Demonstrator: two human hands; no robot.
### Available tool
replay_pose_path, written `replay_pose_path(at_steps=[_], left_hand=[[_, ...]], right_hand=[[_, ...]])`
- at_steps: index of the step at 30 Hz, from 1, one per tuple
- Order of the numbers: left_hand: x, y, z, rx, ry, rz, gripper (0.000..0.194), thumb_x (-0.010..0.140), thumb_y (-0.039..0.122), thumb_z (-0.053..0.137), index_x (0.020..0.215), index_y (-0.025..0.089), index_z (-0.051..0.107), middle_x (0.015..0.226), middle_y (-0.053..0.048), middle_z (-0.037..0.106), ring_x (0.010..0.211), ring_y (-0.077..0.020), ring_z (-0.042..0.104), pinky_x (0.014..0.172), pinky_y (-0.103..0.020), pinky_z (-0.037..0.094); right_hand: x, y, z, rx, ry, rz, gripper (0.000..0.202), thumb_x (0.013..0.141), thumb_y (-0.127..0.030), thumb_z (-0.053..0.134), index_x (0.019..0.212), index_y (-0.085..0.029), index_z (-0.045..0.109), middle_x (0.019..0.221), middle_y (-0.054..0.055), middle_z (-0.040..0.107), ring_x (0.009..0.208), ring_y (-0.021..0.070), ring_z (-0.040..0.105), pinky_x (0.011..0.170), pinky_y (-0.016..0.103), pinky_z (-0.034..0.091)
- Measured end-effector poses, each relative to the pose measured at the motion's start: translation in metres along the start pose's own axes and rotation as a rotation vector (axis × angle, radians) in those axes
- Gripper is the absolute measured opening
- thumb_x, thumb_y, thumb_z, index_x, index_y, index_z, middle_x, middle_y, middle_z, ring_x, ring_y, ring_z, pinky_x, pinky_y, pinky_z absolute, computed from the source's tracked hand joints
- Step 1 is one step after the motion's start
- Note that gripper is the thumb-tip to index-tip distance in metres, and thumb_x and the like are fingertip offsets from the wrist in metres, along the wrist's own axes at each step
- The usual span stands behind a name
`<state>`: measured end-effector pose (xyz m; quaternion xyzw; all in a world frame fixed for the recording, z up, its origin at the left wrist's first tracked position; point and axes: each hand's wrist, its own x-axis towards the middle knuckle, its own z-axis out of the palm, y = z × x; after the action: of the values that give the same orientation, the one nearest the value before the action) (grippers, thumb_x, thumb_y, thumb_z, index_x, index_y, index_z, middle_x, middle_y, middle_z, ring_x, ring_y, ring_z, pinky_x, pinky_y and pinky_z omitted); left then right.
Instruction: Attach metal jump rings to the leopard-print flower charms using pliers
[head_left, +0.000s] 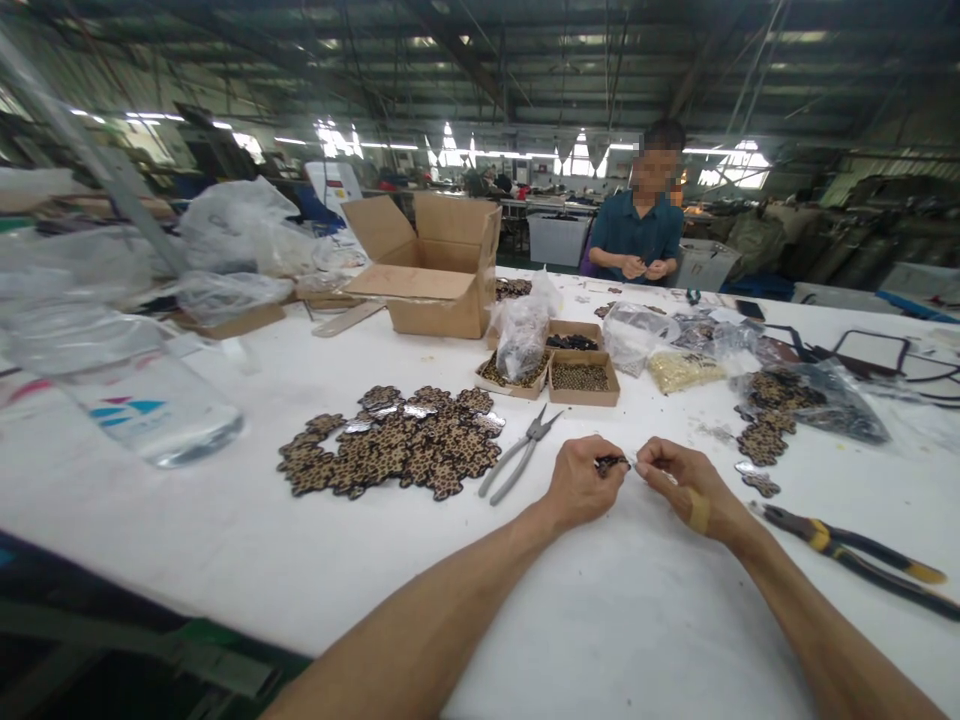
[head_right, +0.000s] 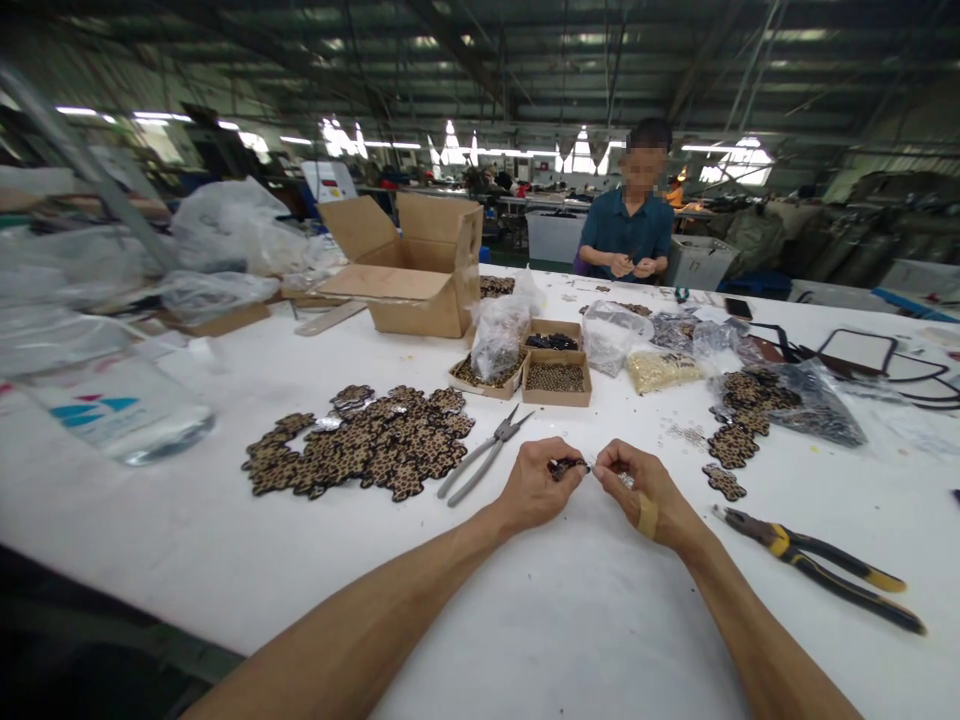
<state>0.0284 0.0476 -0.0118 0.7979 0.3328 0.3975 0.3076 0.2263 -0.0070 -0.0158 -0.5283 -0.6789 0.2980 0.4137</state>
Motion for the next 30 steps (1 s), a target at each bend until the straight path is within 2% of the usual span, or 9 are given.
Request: replay_pose_path(at_steps=[8,13,16,18,21,26,30], left_hand=[[0.001,0.002,0.000,-0.015,-0.013,0.016,0.012,0.081,0.023,0.065,0.083,0.017,0.075,0.080,-0.005,0.071,0.071,-0.0142,0.060,0.065,-0.024,0.045],[0.003,-0.003,0.000,-0.172,-0.088,-0.065,0.013,0.080,0.024,0.066,0.084,0.015,0.075,0.079,-0.005,0.073,0.070,-0.0131,0.062,0.063,-0.022,0.045],[0.004,-0.007,-0.001,-0.278,-0.150,-0.125,0.015,0.080,0.025,0.067,0.085,0.013,0.076,0.073,-0.005,0.072,0.065,-0.0120,0.061,0.061,-0.021,0.044],[0.005,-0.008,-0.001,-0.327,-0.164,-0.158,0.017,0.079,0.026,0.067,0.084,0.012,0.076,0.071,-0.005,0.071,0.063,-0.0115,0.060,0.058,-0.021,0.044],[0.006,-0.008,-0.002,-0.394,-0.178,-0.204,0.020,0.077,0.028,0.070,0.084,0.011,0.076,0.069,-0.006,0.071,0.060,-0.0107,0.059,0.057,-0.020,0.044],[0.004,-0.008,-0.003,-0.428,-0.205,-0.279,0.025,0.073,0.033,0.074,0.083,0.010,0.077,0.067,-0.005,0.069,0.054,-0.0089,0.054,0.050,-0.019,0.040],[-0.001,-0.008,-0.001,-0.452,-0.190,-0.351,0.027,0.071,0.034,0.076,0.085,0.011,0.079,0.067,-0.005,0.070,0.053,-0.0084,0.053,0.050,-0.020,0.041]], right_hand=[[0.001,0.004,0.002,0.020,0.006,0.012,0.027,0.093,-0.046,0.061,0.087,-0.019,0.061,0.081,0.003,0.061,0.074,0.0170,0.053,0.066,0.028,0.042],[0.001,0.008,0.000,0.212,-0.059,0.102,0.033,0.091,-0.051,0.064,0.089,-0.018,0.062,0.073,0.001,0.057,0.065,0.0142,0.049,0.058,0.027,0.038],[0.001,0.009,-0.001,0.332,-0.110,0.145,0.034,0.089,-0.052,0.066,0.092,-0.017,0.062,0.075,0.002,0.059,0.066,0.0146,0.052,0.060,0.027,0.041],[0.001,0.008,-0.001,0.357,-0.096,0.142,0.035,0.086,-0.051,0.070,0.097,-0.018,0.063,0.082,0.004,0.063,0.072,0.0163,0.056,0.064,0.029,0.045],[0.000,0.004,0.001,0.314,-0.025,0.095,0.037,0.083,-0.049,0.074,0.102,-0.019,0.065,0.091,0.006,0.066,0.081,0.0194,0.059,0.072,0.031,0.048],[-0.004,-0.009,0.003,0.090,0.020,-0.015,0.029,0.091,-0.048,0.064,0.088,-0.020,0.066,0.077,0.003,0.063,0.074,0.0187,0.056,0.069,0.031,0.045],[-0.010,-0.021,0.009,-0.072,0.046,-0.072,0.027,0.096,-0.046,0.056,0.087,-0.021,0.063,0.076,0.003,0.061,0.073,0.0196,0.055,0.068,0.032,0.044]])
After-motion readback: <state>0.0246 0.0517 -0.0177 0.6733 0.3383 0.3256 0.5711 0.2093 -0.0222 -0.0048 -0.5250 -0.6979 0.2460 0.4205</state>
